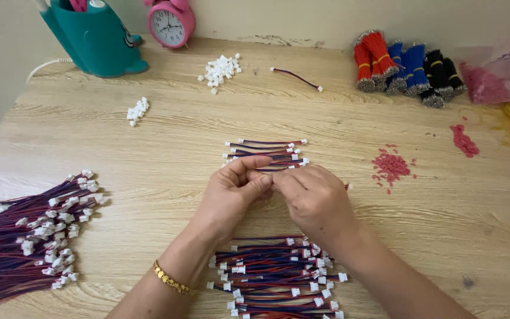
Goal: The person assembles wire harnesses by hand, inserting small white plastic connectors onto the ends of multi-colored wires. They pick up individual wires from a pile, attach the connectors, and place the finished items into a separate pile on the wooden table.
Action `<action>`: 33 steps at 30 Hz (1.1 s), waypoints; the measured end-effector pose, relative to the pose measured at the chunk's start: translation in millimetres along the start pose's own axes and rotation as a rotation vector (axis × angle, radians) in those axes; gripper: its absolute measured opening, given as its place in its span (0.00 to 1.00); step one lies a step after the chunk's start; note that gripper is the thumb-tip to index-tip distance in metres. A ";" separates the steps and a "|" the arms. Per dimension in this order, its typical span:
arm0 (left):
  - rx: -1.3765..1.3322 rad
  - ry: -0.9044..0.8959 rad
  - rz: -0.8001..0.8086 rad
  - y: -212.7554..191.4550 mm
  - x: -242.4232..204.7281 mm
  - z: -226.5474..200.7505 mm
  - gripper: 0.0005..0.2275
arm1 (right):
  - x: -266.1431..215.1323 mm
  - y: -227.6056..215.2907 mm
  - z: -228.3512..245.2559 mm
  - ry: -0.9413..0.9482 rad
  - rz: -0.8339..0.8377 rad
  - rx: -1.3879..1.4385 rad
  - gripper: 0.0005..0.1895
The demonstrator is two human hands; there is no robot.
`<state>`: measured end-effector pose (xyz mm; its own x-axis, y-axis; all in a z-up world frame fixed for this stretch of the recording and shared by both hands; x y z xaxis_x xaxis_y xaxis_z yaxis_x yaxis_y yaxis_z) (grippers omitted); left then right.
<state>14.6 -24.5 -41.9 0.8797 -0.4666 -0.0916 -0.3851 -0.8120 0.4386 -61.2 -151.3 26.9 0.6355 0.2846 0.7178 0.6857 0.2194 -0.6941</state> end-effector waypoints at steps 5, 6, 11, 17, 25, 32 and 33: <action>-0.079 -0.014 0.011 3.8 -3.2 -15.6 0.16 | 7.3 -6.2 -5.6 0.084 0.088 0.224 0.05; -0.137 -0.032 0.014 3.6 -4.1 -16.2 0.17 | 7.9 -7.5 -6.6 0.141 0.158 0.346 0.07; -0.170 -0.068 0.048 -1.9 2.6 -4.5 0.17 | 16.4 -18.8 -2.5 0.237 0.163 0.436 0.04; -0.164 -0.073 0.056 -3.7 3.9 1.9 0.16 | 10.3 -14.0 -4.6 0.318 0.158 0.452 0.05; -0.126 -0.053 0.017 0.6 0.3 3.9 0.15 | 6.2 -13.1 -4.7 0.377 0.171 0.429 0.06; -0.125 -0.027 0.043 6.9 -3.7 -4.4 0.15 | 11.4 -17.8 -7.1 0.566 0.265 0.591 0.04; -0.148 -0.017 0.036 7.6 -3.7 -7.4 0.16 | 16.5 -20.7 -6.3 0.621 0.272 0.662 0.03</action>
<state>10.5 -26.4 -31.6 0.8605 -0.5018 -0.0882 -0.3700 -0.7346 0.5687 -62.7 -157.0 53.5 0.9500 -0.1013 0.2955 0.2661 0.7579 -0.5956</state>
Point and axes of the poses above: each hand's wrist, its own x-axis towards the middle knuckle, its own y-axis out of the palm, z = x × y, the point moved 2 cm from there along x, towards the middle knuckle, and after that the axes turned 3 degrees about -x, right-handed, at the moved point
